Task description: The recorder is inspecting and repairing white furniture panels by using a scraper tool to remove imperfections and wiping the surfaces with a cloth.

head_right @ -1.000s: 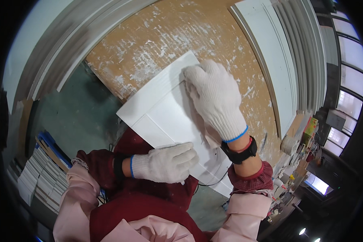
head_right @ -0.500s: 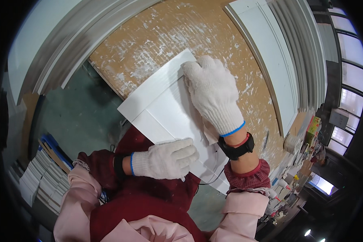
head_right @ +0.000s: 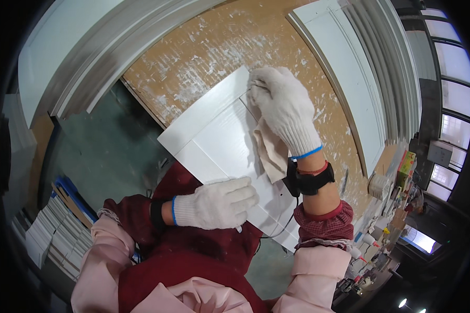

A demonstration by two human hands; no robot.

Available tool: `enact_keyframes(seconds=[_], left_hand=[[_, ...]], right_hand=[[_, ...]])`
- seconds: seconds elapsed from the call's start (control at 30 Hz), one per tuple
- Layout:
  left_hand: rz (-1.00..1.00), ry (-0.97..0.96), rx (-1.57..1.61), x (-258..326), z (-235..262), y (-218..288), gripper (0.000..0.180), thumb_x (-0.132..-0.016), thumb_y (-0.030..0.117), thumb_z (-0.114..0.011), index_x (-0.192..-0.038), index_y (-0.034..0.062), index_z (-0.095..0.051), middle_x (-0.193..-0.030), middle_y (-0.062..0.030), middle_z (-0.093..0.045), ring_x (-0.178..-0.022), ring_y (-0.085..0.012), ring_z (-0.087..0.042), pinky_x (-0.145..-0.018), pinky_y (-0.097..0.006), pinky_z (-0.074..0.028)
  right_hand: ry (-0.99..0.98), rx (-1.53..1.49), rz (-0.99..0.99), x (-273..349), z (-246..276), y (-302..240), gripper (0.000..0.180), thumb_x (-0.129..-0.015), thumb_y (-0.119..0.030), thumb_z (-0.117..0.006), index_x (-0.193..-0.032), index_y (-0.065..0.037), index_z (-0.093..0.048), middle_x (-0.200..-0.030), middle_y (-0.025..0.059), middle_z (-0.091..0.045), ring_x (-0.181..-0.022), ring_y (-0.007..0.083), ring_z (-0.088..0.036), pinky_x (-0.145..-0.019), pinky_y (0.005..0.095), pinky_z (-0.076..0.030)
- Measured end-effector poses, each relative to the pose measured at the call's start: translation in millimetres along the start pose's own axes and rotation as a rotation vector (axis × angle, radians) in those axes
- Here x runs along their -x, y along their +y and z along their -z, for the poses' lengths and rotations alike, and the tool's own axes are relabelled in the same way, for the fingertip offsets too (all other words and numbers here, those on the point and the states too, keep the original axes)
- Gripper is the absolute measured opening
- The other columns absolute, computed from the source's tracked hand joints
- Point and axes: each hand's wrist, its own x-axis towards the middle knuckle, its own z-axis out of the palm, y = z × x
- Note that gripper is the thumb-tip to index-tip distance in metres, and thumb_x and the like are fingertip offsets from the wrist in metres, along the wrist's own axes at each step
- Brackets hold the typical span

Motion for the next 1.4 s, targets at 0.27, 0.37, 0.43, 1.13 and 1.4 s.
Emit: enact_keyframes(seconds=[0.27,0.37,0.43,1.13,1.4], left_hand=[[0.056,0.081,0.035,2,-6,4,0.016,-0.059,0.018,-0.061,-0.068,0.0054,-0.066,-0.100,-0.0092,-0.064,-0.102,-0.0289,-0.060,-0.092,-0.035,-0.052],[0.051,0.102,-0.007,1,-4,2,0.013,-0.058,0.018,-0.061,-0.063,0.0065,-0.064,-0.100,-0.0091,-0.064,-0.102,-0.0287,-0.061,-0.092,-0.035,-0.052],[0.019,-0.006,0.040,-5,-1,2,0.015,-0.057,0.017,-0.061,-0.065,0.0051,-0.064,-0.100,-0.0092,-0.064,-0.102,-0.0288,-0.061,-0.091,-0.034,-0.053],[0.018,-0.016,0.090,6,-8,1,0.020,-0.057,0.021,-0.062,-0.069,0.0052,-0.064,-0.101,-0.0109,-0.064,-0.101,-0.0307,-0.060,-0.098,-0.038,-0.048],[-0.010,0.002,0.049,11,-17,2,0.018,-0.062,0.020,-0.063,-0.074,0.0073,-0.066,-0.093,-0.0085,-0.064,-0.101,-0.0278,-0.059,-0.103,-0.039,-0.045]], right_hand=[[-0.050,0.350,0.216,17,-7,-18,0.018,-0.084,-0.011,-0.063,-0.102,-0.014,-0.067,-0.093,0.0095,-0.063,-0.093,0.0292,-0.061,-0.076,0.0407,-0.051],[-0.034,0.514,0.083,5,0,-19,0.020,-0.084,-0.011,-0.063,-0.103,-0.013,-0.067,-0.096,0.0094,-0.064,-0.092,0.0286,-0.063,-0.078,0.0386,-0.052],[0.011,0.350,0.044,6,5,5,0.020,-0.084,-0.011,-0.063,-0.104,-0.012,-0.067,-0.097,0.0093,-0.064,-0.092,0.0283,-0.064,-0.078,0.0372,-0.052],[0.032,0.318,-0.132,-34,1,-7,0.025,-0.091,-0.021,-0.057,-0.111,-0.010,-0.068,-0.108,0.0140,-0.065,-0.100,0.0334,-0.063,-0.088,0.0385,-0.050],[-0.006,0.308,0.056,-38,5,-9,0.022,-0.088,-0.022,-0.062,-0.107,-0.014,-0.067,-0.105,0.0141,-0.064,-0.097,0.0346,-0.063,-0.083,0.0416,-0.052]])
